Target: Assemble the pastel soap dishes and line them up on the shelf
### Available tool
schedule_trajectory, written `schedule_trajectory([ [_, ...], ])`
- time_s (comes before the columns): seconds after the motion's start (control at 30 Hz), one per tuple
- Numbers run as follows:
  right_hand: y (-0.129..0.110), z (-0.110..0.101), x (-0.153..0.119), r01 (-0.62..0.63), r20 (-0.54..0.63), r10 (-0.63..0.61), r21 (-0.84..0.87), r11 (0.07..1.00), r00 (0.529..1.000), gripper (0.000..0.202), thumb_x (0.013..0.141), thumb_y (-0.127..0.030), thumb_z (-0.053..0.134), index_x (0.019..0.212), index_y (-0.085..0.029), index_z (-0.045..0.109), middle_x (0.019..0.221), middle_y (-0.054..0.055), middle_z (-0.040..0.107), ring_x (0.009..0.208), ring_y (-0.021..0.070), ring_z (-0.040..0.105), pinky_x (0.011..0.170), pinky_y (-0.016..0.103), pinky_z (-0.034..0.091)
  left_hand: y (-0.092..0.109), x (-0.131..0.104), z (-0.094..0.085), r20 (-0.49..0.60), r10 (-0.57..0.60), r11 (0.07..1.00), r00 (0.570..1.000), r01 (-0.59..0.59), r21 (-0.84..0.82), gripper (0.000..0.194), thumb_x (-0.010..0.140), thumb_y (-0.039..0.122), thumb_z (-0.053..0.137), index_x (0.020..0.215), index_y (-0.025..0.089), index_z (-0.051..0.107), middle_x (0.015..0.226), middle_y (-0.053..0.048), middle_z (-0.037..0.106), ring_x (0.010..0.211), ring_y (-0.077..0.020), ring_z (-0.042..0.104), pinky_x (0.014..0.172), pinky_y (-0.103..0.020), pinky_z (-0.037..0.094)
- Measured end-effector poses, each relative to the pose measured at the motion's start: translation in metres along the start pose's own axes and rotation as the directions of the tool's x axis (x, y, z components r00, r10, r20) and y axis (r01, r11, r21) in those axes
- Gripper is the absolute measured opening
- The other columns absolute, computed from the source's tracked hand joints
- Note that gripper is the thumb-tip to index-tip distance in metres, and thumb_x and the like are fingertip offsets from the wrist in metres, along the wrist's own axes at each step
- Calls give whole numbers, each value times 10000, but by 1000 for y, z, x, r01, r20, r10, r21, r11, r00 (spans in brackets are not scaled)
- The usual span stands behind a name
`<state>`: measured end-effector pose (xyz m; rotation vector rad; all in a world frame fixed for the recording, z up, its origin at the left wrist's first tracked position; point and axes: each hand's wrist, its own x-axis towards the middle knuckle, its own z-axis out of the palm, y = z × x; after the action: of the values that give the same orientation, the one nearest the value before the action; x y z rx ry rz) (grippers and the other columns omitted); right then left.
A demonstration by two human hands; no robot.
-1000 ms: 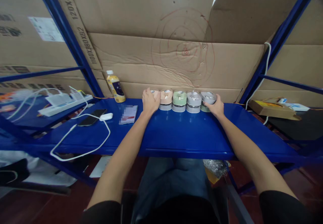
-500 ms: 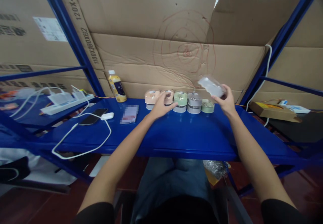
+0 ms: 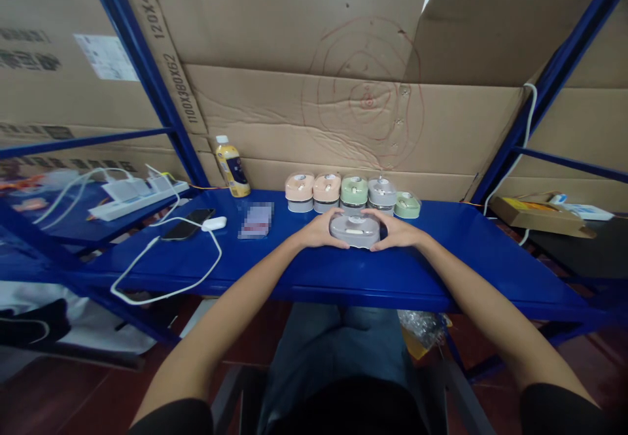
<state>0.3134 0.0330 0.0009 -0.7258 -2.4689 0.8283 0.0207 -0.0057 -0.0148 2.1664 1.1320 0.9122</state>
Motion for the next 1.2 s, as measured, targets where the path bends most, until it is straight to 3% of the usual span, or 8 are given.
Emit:
schedule_trajectory([
  [0.17, -5, 13, 5, -35, -58, 25, -187, 982, 998, 994, 656, -598, 885, 1490, -220, 498, 1447, 151, 597, 1312, 374, 592, 1124, 559, 474, 1, 0, 17, -23, 12, 993, 1000, -9, 116, 1098, 494, 593, 960, 1400, 190, 490, 1335, -148, 644, 1234, -388, 623, 1046, -535, 499],
  [0.3, -20, 28, 13, -15, -165, -50, -369, 929, 985, 926, 675, -646, 850, 1419, -169, 575, 1313, 184, 655, 1183, 377, 643, 1026, 545, 527, 2, -1, 25, -22, 57, 991, 998, -53, 120, 1121, 526, 624, 942, 1441, 186, 465, 1370, -156, 629, 1263, -398, 608, 1052, -523, 501],
  [0.47, -21, 12, 9, 17, -273, -114, -335, 942, 955, 765, 767, -619, 789, 1381, -207, 593, 1321, 143, 675, 1161, 339, 656, 1010, 518, 531, 4, -3, 21, -30, 118, 987, 993, -114, 110, 1202, 604, 612, 920, 1576, 213, 337, 1542, -187, 496, 1392, -408, 508, 1141, -544, 429],
  [0.57, -10, -11, 0, -62, -401, -48, -255, 965, 915, 665, 831, -605, 733, 1357, -219, 603, 1268, 125, 708, 1106, 326, 677, 980, 522, 541, 7, -4, 18, 24, 164, 975, 986, -166, 146, 931, 729, 594, 850, 1513, 246, 487, 1468, -138, 572, 1370, -374, 517, 1165, -540, 401],
  [0.7, 6, -31, -8, -169, -496, 59, -179, 969, 866, 624, 845, -613, 709, 1327, -227, 621, 1183, 111, 737, 1059, 320, 692, 944, 529, 553, 8, -5, 19, 73, 153, 965, 986, -164, 203, 517, 857, 569, 737, 1280, 272, 726, 1268, -102, 666, 1309, -355, 527, 1170, -545, 387],
  [0.9, 9, -35, -9, -201, -507, 90, -169, 965, 857, 633, 837, -625, 711, 1321, -227, 628, 1179, 115, 737, 999, 306, 697, 906, 519, 571, 1, 0, 8, -96, 105, 983, 990, -89, 160, 517, 889, 608, 656, 1214, 218, 757, 1167, -117, 681, 1177, -321, 611, 1092, -505, 467],
  [1.07, 5, -41, -11, -220, -504, 106, -172, 960, 857, 641, 844, -635, 692, 1335, -229, 621, 1211, 123, 730, 1022, 315, 695, 942, 539, 557, -5, 4, -18, -389, 23, 993, 921, 25, 119, 515, 895, 619, 627, 1160, 194, 746, 1218, -113, 714, 1172, -317, 633, 1087, -488, 475],
  [1.2, 6, -44, -12, -241, -486, 132, -168, 956, 864, 656, 843, -622, 692, 1355, -220, 611, 1241, 138, 719, 1054, 332, 690, 962, 558, 550, -6, 2, -27, -416, -1, 983, 909, 77, 166, 473, 895, 591, 627, 1130, 197, 743, 1174, -96, 731, 1153, -314, 635, 1075, -492, 478],
])
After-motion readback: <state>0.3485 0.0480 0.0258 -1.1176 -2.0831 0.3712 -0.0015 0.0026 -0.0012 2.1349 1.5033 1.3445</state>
